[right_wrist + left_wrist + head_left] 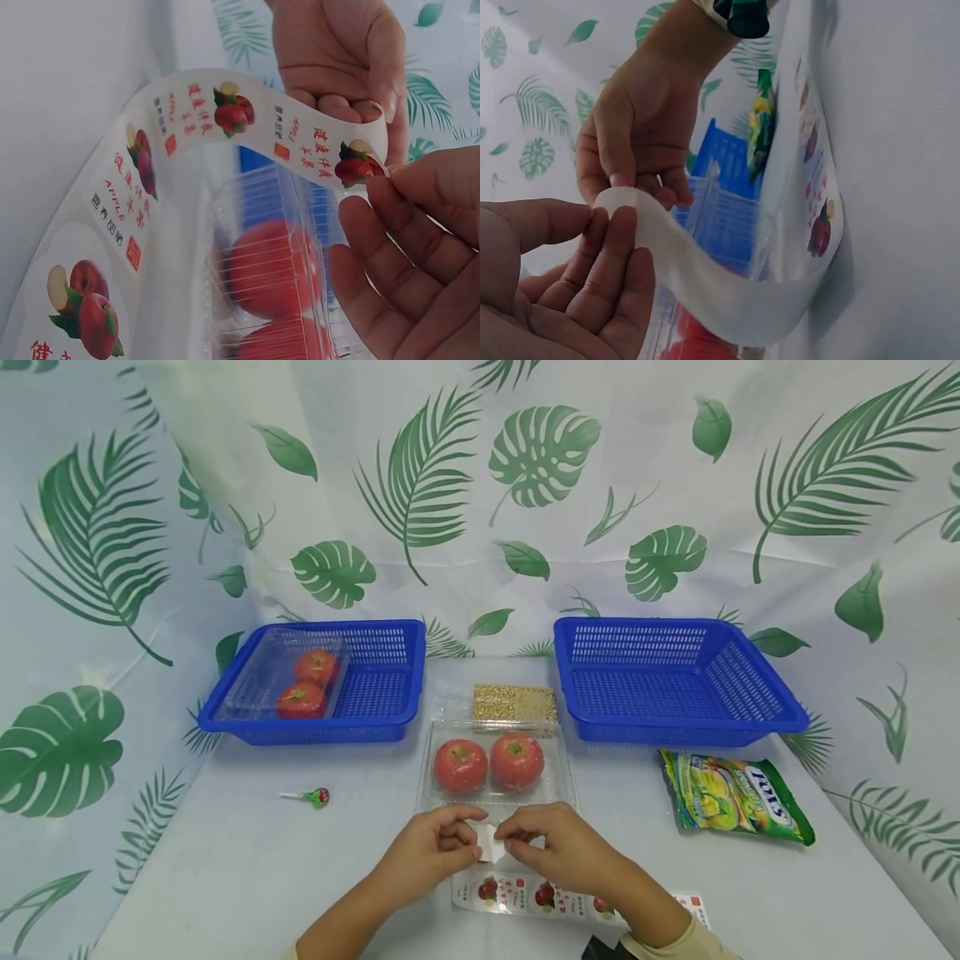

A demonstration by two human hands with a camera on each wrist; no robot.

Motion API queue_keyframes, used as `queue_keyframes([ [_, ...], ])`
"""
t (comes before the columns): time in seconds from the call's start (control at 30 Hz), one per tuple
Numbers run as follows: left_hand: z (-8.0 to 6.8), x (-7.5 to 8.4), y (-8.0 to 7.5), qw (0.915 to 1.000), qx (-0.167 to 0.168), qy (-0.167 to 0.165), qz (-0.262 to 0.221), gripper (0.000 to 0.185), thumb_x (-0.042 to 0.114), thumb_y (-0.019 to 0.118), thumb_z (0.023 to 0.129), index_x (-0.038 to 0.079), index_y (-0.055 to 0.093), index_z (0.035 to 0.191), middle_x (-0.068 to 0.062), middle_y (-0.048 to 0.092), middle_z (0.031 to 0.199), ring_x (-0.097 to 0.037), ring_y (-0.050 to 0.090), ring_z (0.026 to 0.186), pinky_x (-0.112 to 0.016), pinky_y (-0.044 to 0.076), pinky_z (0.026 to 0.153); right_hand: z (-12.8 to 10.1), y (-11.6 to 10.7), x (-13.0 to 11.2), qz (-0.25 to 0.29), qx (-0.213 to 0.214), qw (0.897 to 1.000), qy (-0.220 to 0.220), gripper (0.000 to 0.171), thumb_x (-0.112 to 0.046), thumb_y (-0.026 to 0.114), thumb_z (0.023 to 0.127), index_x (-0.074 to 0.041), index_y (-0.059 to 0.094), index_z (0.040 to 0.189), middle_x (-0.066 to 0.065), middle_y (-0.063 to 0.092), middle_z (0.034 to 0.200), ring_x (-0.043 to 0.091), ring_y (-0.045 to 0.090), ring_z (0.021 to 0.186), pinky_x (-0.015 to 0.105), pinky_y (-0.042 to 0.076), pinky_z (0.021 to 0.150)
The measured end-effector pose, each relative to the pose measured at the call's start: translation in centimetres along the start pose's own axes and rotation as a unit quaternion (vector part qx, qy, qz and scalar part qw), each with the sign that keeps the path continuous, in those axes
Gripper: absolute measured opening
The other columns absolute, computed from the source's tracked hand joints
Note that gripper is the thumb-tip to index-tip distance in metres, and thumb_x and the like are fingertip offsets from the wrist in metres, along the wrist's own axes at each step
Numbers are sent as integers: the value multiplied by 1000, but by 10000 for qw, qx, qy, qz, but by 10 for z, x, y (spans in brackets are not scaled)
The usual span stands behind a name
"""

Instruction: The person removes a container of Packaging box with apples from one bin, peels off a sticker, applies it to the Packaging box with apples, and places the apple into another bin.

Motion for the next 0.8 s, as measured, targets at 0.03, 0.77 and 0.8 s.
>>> queue_keyframes([
  [0.03, 0, 0, -1, 10000, -14, -54, -16, 45, 0, 68, 87, -4, 55, 130, -2, 63, 88, -20, 66, 80, -26, 55, 73, 0, 0, 0, 9, 6, 10000, -8, 18, -3, 66, 90, -14, 72, 103, -7, 70, 95, 3, 63, 82, 26, 55, 75],
  [0.77, -1, -9, 0, 9977, -403, -456, -289, 19, 2, 61, 91, -5, 59, 108, -8, 65, 78, -20, 64, 70, -38, 56, 70, 10, 12, -21, 185, -133, 9954, -927, 20, 0, 64, 91, -15, 72, 102, -8, 69, 94, 2, 61, 81, 21, 53, 69],
  [0.8, -1, -9, 0, 9978, -400, -457, -281, 19, 2, 61, 91, -5, 59, 108, -9, 65, 79, -21, 65, 70, -39, 56, 71, 10, 12, -22, 175, -126, 9953, -940, 21, 0, 64, 91, -15, 72, 102, -8, 69, 94, 2, 61, 81, 21, 53, 69],
])
Point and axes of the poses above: each hand's wrist, its own z-axis towards the middle knuckle, its own y-axis out of the palm, x = y × z, the point moved 5 cm from there along z, towards the middle knuckle
